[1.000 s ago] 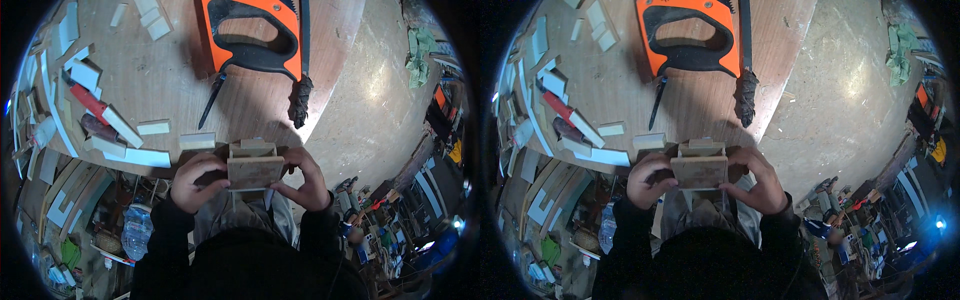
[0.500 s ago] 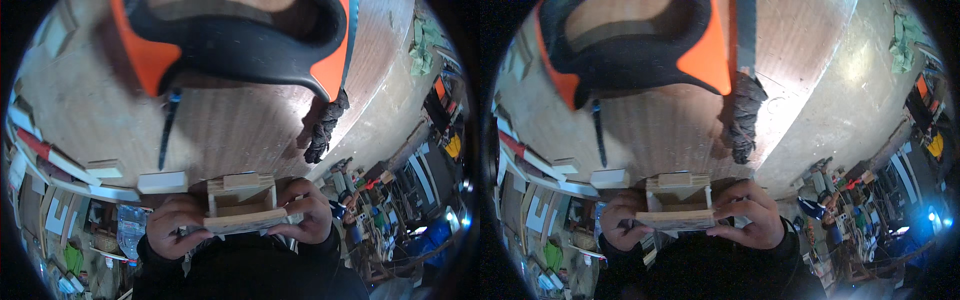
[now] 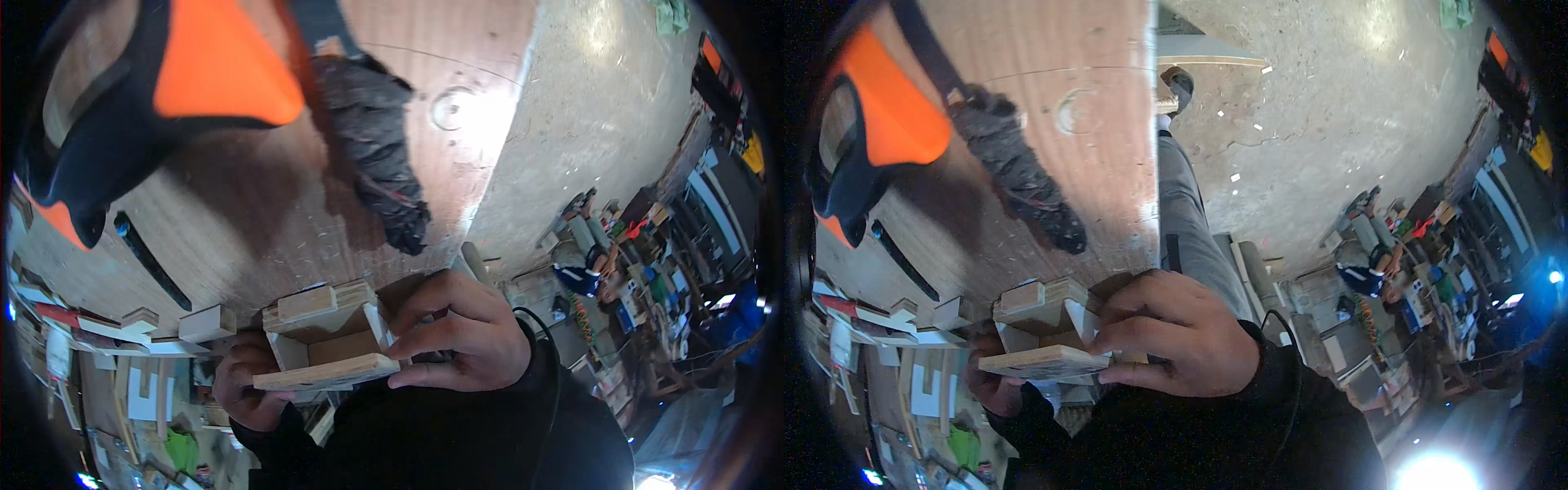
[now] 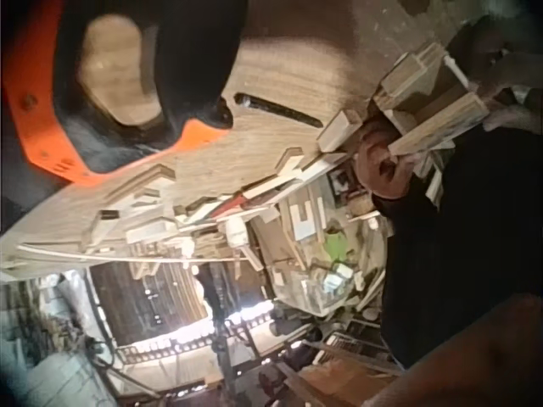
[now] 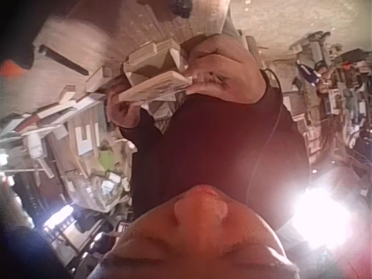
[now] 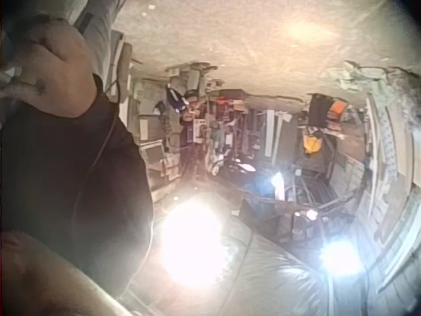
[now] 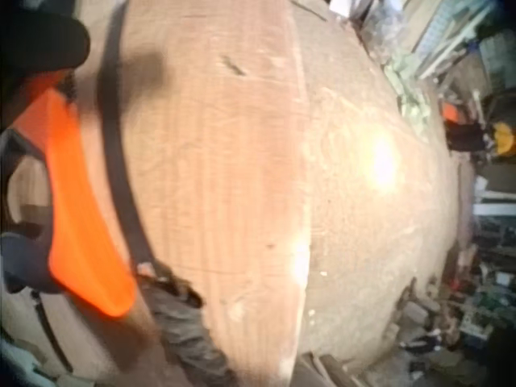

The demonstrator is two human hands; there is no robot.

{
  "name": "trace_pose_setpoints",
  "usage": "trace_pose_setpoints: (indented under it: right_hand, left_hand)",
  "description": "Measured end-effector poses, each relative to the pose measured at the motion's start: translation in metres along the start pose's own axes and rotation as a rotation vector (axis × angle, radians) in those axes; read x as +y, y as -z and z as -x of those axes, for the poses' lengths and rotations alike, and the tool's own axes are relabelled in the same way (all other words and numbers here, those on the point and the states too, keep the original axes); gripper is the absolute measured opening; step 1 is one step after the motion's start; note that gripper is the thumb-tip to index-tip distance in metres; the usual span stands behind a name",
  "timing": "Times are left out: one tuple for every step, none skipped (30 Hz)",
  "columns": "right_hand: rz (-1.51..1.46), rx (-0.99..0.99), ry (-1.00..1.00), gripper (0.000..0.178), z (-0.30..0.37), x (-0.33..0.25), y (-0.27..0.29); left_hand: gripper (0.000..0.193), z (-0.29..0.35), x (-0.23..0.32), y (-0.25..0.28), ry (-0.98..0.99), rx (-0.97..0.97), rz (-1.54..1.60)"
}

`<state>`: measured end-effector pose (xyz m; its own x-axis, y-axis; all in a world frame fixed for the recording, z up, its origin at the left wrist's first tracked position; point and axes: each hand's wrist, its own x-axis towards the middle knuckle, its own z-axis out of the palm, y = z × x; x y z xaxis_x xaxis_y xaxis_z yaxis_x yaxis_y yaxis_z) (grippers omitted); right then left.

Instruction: The person sands wooden pieces using a sanding block and fits wooden parts onto a small wooden box structure by hand.

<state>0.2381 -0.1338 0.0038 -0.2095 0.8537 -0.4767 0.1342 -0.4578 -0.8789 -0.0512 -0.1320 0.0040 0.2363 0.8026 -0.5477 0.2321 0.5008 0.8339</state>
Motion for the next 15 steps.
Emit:
trace_pose_setpoints:
  right_hand:
    - [-0.006,0.0,-0.001,0.034,0.0,0.0,0.0]
    - [-0.012,-0.001,-0.001,0.034,0.001,0.001,0.0]
    - [-0.022,0.017,0.001,0.034,0.002,0.001,0.0]
    - [-0.036,0.038,-0.022,0.034,0.003,0.001,-0.001]
    - [-0.054,0.059,-0.047,0.033,0.005,0.002,-0.003]
    - [-0.067,0.077,-0.045,0.033,0.005,0.003,-0.003]
    - [-0.046,0.066,-0.021,0.034,0.004,0.004,-0.001]
    - [-0.028,0.051,0.002,0.034,0.003,0.007,0.0]
    - [-0.04,0.061,0.001,0.034,0.004,0.006,0.001]
    - [-0.043,0.032,0.006,0.032,0.004,0.006,0.001]
    - [-0.045,0.002,0.011,0.03,0.005,0.007,0.001]
    - [-0.052,0.006,0.013,0.03,0.005,0.007,0.002]
    - [-0.039,0.019,0.026,0.031,0.005,0.007,0.002]
    - [-0.024,0.032,0.04,0.033,0.005,0.006,0.003]
    - [-0.029,0.034,0.044,0.033,0.005,0.006,0.003]
  left_hand:
    - [0.026,0.001,0.0,0.0,-0.002,-0.017,-0.015]
    - [0.026,0.003,0.0,0.0,0.013,-0.005,-0.008]
    - [0.026,0.003,0.0,0.0,0.025,0.007,0.001]
    - [0.026,0.003,0.001,-0.001,0.021,-0.01,-0.012]
    - [0.027,0.004,0.001,-0.001,0.031,0.004,-0.023]
    - [0.028,0.004,0.001,0.0,0.041,0.018,-0.035]
    - [0.028,0.005,0.0,0.002,0.039,0.002,-0.05]
    - [0.042,0.009,-0.001,0.004,0.074,0.014,-0.115]
    - [0.058,0.013,-0.002,0.007,0.108,0.028,-0.178]
    - [0.058,0.016,-0.002,0.011,0.109,0.02,-0.19]
    - [0.06,0.02,-0.002,0.016,0.142,0.011,-0.191]
    - [0.062,0.021,-0.003,0.019,0.157,0.01,-0.193]
    - [0.063,0.022,-0.003,0.021,0.173,0.005,-0.195]
    - [0.061,0.023,-0.004,0.023,0.167,-0.016,-0.173]
    - [0.061,0.023,-0.006,0.024,0.163,-0.027,-0.165]
